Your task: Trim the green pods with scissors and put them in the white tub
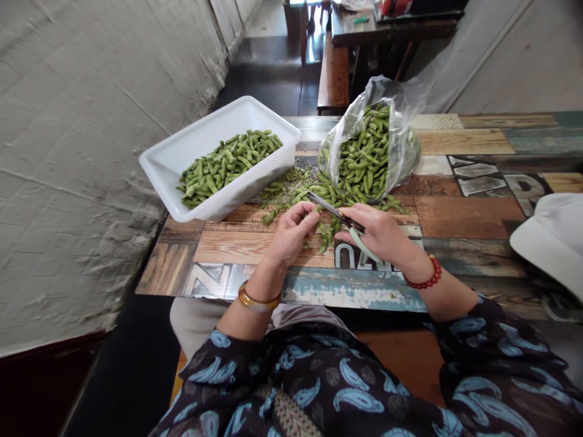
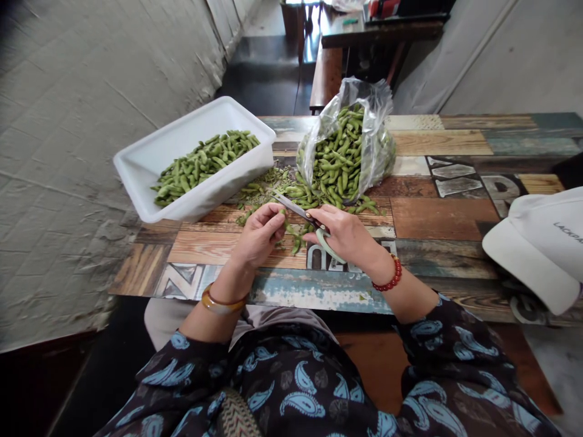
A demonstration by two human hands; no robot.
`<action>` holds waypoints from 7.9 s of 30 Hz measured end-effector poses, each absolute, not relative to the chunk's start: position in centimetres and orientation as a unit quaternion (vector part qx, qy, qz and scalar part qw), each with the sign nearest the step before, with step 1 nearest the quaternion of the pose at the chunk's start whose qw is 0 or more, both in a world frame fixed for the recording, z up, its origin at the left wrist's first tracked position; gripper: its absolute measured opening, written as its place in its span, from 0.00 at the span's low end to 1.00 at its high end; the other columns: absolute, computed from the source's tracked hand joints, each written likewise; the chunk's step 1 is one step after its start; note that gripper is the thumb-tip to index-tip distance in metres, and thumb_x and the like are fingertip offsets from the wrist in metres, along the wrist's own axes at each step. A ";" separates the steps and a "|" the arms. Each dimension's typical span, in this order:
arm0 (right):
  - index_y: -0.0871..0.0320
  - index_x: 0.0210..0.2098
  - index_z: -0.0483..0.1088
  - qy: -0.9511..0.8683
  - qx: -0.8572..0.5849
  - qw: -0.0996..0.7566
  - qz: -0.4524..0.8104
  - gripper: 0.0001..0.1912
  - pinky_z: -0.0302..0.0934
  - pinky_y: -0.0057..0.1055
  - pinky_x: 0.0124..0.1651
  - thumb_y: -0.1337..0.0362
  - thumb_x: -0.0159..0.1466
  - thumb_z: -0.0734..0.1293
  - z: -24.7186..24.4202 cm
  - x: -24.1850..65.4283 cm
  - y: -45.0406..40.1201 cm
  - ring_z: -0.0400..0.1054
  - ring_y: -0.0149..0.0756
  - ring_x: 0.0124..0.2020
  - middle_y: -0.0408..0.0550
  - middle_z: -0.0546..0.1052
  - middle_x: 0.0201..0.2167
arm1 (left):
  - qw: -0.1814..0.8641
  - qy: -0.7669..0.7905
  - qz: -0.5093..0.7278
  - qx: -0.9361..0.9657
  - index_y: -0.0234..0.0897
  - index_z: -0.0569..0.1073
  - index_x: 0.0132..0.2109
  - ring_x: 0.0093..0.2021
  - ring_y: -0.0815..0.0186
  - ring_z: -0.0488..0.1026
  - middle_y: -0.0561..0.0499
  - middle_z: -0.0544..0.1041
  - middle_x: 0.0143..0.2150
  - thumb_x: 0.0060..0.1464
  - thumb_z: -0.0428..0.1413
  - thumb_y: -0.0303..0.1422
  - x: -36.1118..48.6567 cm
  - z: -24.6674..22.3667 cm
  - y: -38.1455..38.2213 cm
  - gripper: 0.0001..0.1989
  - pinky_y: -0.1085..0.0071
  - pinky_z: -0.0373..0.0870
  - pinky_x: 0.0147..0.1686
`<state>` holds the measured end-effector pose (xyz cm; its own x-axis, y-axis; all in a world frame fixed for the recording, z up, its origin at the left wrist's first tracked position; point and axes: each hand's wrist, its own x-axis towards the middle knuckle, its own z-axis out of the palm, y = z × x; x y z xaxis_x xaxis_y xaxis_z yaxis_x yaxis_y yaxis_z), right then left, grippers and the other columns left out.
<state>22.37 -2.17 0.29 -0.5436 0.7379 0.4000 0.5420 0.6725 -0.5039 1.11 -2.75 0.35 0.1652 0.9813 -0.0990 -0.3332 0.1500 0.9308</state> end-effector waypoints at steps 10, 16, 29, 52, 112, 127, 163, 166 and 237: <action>0.55 0.55 0.70 -0.847 -0.376 0.323 0.189 0.28 0.68 0.41 0.42 0.48 0.60 0.73 0.2 23.0 -1.4 0.70 0.44 0.39 0.53 0.75 0.43 | 0.660 0.409 0.533 0.337 0.36 0.66 0.36 0.20 0.78 0.60 0.54 0.76 0.29 0.43 0.69 0.37 0.6 0.9 -2.5 0.20 0.81 0.51 0.19; 0.56 0.55 0.69 -0.850 -0.373 0.313 0.202 0.28 0.68 0.39 0.41 0.47 0.62 0.71 0.6 22.5 -1.7 0.70 0.43 0.37 0.53 0.74 0.41 | 0.644 0.410 0.529 0.370 0.36 0.68 0.36 0.21 0.78 0.60 0.53 0.77 0.28 0.45 0.68 0.38 0.9 0.7 -2.6 0.18 0.81 0.52 0.20; 0.56 0.53 0.70 -0.859 -0.365 0.305 0.187 0.19 0.66 0.38 0.39 0.55 0.66 0.69 0.7 22.4 -2.1 0.69 0.42 0.35 0.51 0.74 0.37 | 0.658 0.404 0.527 0.356 0.37 0.66 0.36 0.21 0.76 0.62 0.54 0.75 0.28 0.46 0.67 0.37 0.8 0.7 -2.5 0.18 0.81 0.52 0.19; 0.55 0.51 0.71 -0.842 -0.391 0.340 0.146 0.17 0.68 0.38 0.42 0.57 0.65 0.70 0.9 23.1 -1.7 0.72 0.44 0.41 0.51 0.77 0.40 | 0.210 0.529 0.153 0.808 0.37 0.71 0.27 0.31 0.64 0.67 0.51 0.72 0.29 0.49 0.66 0.37 0.9 0.2 -3.3 0.13 0.69 0.56 0.30; 0.56 0.56 0.69 -0.881 -0.335 0.258 0.214 0.20 0.70 0.40 0.46 0.57 0.67 0.69 1.4 22.5 -2.4 0.73 0.44 0.44 0.54 0.76 0.45 | 0.523 0.458 0.451 0.560 0.35 0.79 0.32 0.31 0.68 0.68 0.50 0.77 0.31 0.49 0.64 0.37 -0.6 -0.2 -2.7 0.09 0.73 0.62 0.31; 0.58 0.53 0.70 -0.886 -0.351 0.255 0.165 0.17 0.68 0.36 0.40 0.57 0.67 0.68 0.7 22.5 -2.4 0.72 0.42 0.38 0.53 0.76 0.41 | 0.463 0.456 0.478 0.591 0.36 0.80 0.31 0.37 0.66 0.69 0.51 0.75 0.33 0.50 0.65 0.37 -0.4 -0.3 -2.5 0.09 0.70 0.64 0.41; 0.56 0.56 0.68 -0.866 -0.351 0.292 0.201 0.24 0.68 0.42 0.45 0.55 0.63 0.71 0.9 22.1 -2.3 0.71 0.46 0.43 0.54 0.74 0.44 | 0.724 0.346 0.512 0.305 0.38 0.65 0.37 0.17 0.77 0.59 0.55 0.76 0.28 0.45 0.69 0.40 1.2 0.2 -3.0 0.22 0.79 0.45 0.15; 0.55 0.56 0.68 -0.869 -0.335 0.300 0.208 0.23 0.68 0.41 0.45 0.55 0.64 0.71 0.8 22.0 -2.3 0.71 0.46 0.43 0.54 0.75 0.44 | 0.720 0.343 0.501 0.335 0.37 0.65 0.37 0.17 0.77 0.60 0.54 0.77 0.28 0.48 0.67 0.42 1.5 0.0 -3.2 0.21 0.79 0.45 0.16; 0.55 0.50 0.73 -0.849 -0.383 0.339 0.133 0.18 0.71 0.42 0.42 0.53 0.65 0.70 0.8 23.2 -1.9 0.74 0.45 0.37 0.52 0.78 0.36 | 0.327 0.572 0.369 0.656 0.37 0.79 0.35 0.29 0.66 0.69 0.50 0.76 0.29 0.54 0.59 0.31 -3.4 0.6 -2.2 0.04 0.73 0.58 0.29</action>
